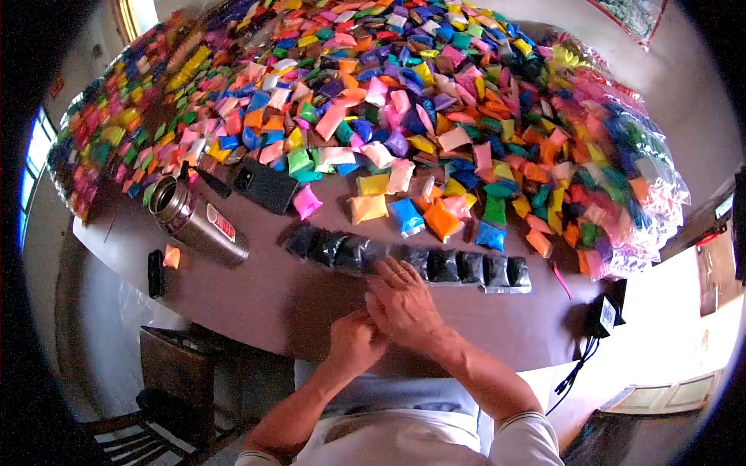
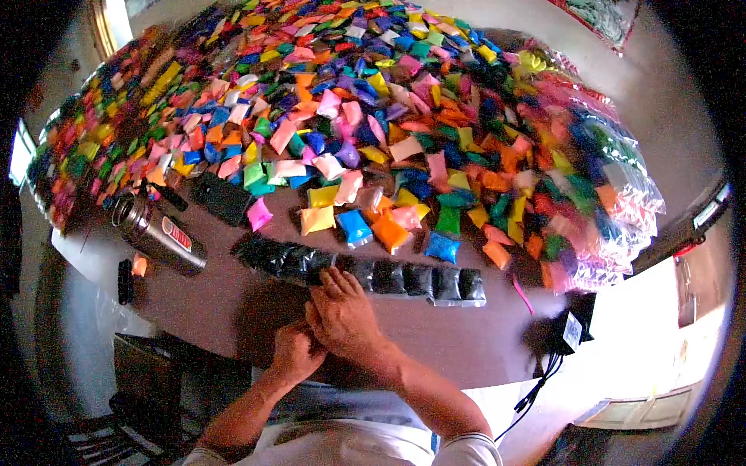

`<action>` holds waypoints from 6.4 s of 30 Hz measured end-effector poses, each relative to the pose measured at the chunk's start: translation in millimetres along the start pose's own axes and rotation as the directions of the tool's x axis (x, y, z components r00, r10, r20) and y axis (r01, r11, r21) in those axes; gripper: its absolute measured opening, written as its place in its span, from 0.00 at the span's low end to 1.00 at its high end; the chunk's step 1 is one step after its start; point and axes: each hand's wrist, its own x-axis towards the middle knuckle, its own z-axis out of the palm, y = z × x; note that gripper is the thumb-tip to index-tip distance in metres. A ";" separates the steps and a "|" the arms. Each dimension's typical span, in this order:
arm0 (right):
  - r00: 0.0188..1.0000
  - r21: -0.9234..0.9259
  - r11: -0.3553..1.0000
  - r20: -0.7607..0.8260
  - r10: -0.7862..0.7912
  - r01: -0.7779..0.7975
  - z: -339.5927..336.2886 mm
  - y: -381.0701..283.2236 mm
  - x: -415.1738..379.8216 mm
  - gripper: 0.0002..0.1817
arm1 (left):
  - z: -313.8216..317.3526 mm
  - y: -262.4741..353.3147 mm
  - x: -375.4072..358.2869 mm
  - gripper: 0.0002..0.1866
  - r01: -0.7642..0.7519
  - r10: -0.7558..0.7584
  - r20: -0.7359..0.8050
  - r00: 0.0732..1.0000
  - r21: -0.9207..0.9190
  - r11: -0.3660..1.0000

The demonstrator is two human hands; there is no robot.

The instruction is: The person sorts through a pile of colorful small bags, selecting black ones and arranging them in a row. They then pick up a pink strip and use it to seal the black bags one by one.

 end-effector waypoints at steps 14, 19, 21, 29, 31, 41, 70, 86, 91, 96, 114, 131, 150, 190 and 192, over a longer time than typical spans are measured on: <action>0.942 -0.139 0.945 -0.206 0.265 -0.296 -38.3 26.1 -50.1 0.18 | -2.1 12.5 7.1 0.19 0.044 -0.044 -0.019 0.999 -0.015 0.999; 0.944 -0.116 0.948 -0.186 0.272 -0.296 -21.5 16.4 -41.6 0.19 | 1.3 10.6 4.8 0.20 0.046 -0.047 -0.040 0.998 -0.039 0.998; 0.952 -0.085 0.961 -0.182 0.245 -0.263 -17.2 12.8 -40.4 0.19 | -2.9 15.5 7.0 0.18 0.048 -0.047 -0.025 0.999 0.045 0.998; 0.871 -0.183 0.879 -0.322 0.370 -0.441 -59.7 46.9 -71.6 0.21 | 1.4 8.1 3.9 0.19 0.073 -0.073 0.020 0.997 0.007 0.997; 0.859 -0.192 0.864 -0.335 0.389 -0.466 -65.8 57.6 -84.3 0.21 | -0.7 12.4 6.3 0.19 0.075 -0.075 0.022 0.997 0.001 0.997; 0.900 -0.195 0.897 -0.279 0.336 -0.396 -40.1 51.6 -84.0 0.23 | -0.8 13.8 7.7 0.18 0.018 -0.017 -0.023 1.000 0.019 1.000; 0.736 -0.233 0.771 -0.545 0.402 -0.593 -69.4 99.0 -102.2 0.14 | 58.8 16.4 49.7 0.13 -0.502 0.556 0.362 0.748 -0.239 0.831; 0.962 -0.015 0.999 -0.271 -0.031 0.028 14.8 132.2 262.7 0.15 | 35.4 7.9 64.4 0.15 -0.172 0.420 0.516 0.747 -0.460 0.871; 0.974 -0.121 0.985 -0.207 0.095 -0.122 45.6 156.0 311.1 0.14 | 32.2 5.7 62.1 0.16 0.008 0.336 0.445 0.830 -0.613 0.790; 0.881 0.189 0.935 -0.322 0.346 -0.299 23.2 158.5 298.5 0.13 | 30.5 6.3 63.3 0.17 0.012 0.361 0.449 0.817 -0.640 0.768; 0.758 0.964 -0.053 0.240 0.607 -0.262 -60.3 54.1 -72.9 0.23 | 28.1 15.7 77.6 0.12 0.422 0.152 0.613 0.775 -0.681 0.598; 0.740 0.951 0.099 0.161 0.653 -0.294 -44.0 25.9 -111.4 0.12 | 35.1 35.6 41.9 0.18 0.025 0.112 0.364 0.925 -0.351 0.936; 0.732 0.942 0.143 0.136 0.668 -0.305 -44.4 23.5 -108.7 0.11 | 45.1 30.9 34.0 0.13 -0.127 0.215 0.279 0.936 -0.302 0.945; 0.720 0.921 0.195 0.118 0.684 -0.336 -39.1 27.0 -112.0 0.11 | 43.8 31.3 35.2 0.14 -0.176 0.249 0.326 0.912 -0.239 0.955; 0.736 0.931 0.156 0.149 0.661 -0.329 -42.5 30.3 -114.8 0.13 | 43.9 31.4 35.4 0.14 -0.125 0.212 0.326 0.921 -0.269 0.955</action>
